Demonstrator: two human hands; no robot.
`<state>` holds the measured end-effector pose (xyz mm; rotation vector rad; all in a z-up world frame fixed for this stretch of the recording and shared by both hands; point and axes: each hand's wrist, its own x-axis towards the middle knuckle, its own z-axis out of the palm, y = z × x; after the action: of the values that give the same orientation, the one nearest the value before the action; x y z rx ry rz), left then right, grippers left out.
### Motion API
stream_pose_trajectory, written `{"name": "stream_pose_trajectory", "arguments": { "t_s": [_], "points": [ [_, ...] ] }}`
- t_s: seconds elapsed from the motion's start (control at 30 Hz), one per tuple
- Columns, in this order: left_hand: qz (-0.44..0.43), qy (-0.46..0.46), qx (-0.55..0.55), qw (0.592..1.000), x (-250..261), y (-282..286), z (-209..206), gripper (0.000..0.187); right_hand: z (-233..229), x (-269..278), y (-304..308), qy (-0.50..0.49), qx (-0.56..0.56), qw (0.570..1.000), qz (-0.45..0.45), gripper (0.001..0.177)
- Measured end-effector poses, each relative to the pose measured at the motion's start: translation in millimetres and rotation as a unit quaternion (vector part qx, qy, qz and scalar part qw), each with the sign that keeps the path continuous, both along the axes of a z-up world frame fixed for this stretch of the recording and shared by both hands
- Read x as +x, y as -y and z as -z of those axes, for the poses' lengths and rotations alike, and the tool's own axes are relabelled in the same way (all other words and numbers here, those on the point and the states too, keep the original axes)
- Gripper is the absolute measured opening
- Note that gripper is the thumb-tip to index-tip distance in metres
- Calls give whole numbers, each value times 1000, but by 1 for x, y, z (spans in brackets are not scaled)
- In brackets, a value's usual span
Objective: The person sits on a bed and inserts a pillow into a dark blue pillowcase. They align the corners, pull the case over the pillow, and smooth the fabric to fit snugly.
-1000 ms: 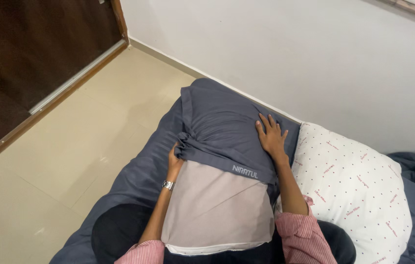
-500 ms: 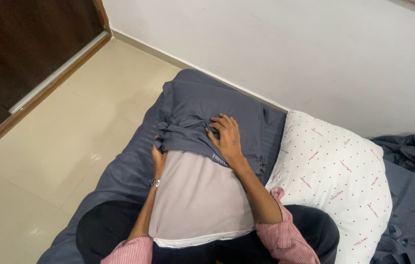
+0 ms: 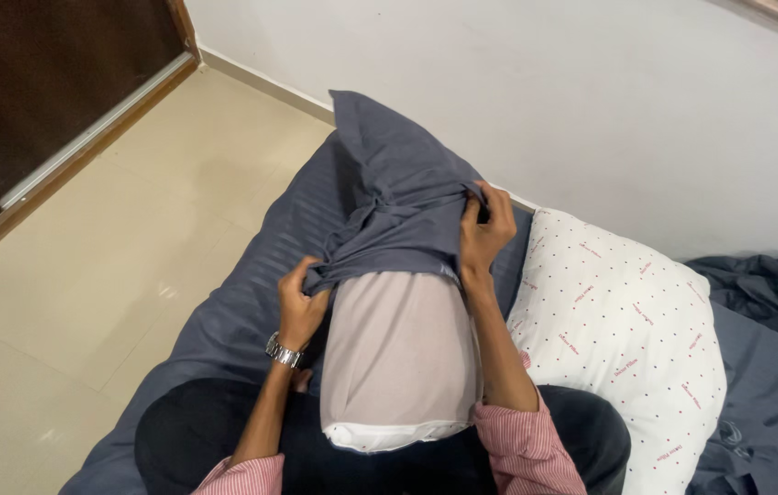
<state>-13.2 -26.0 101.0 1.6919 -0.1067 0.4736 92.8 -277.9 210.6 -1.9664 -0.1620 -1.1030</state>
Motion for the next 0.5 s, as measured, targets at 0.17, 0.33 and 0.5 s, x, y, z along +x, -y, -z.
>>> {"name": "stream_pose_trajectory", "arguments": {
  "t_s": [0.17, 0.33, 0.5],
  "points": [
    [15, -134, 128, 983, -4, -26, -26, 52, 13, 3, -24, -53, -44, 997, -36, 15],
    [-61, -93, 148, 983, -16, -58, -44, 62, 35, -50, -60, -135, -281, 922, -231, 38],
    [-2, -98, 189, 977, -18, -49, -28, 39, 48, -102, -50, -109, -254, 927, -255, 47]
  ]
}}
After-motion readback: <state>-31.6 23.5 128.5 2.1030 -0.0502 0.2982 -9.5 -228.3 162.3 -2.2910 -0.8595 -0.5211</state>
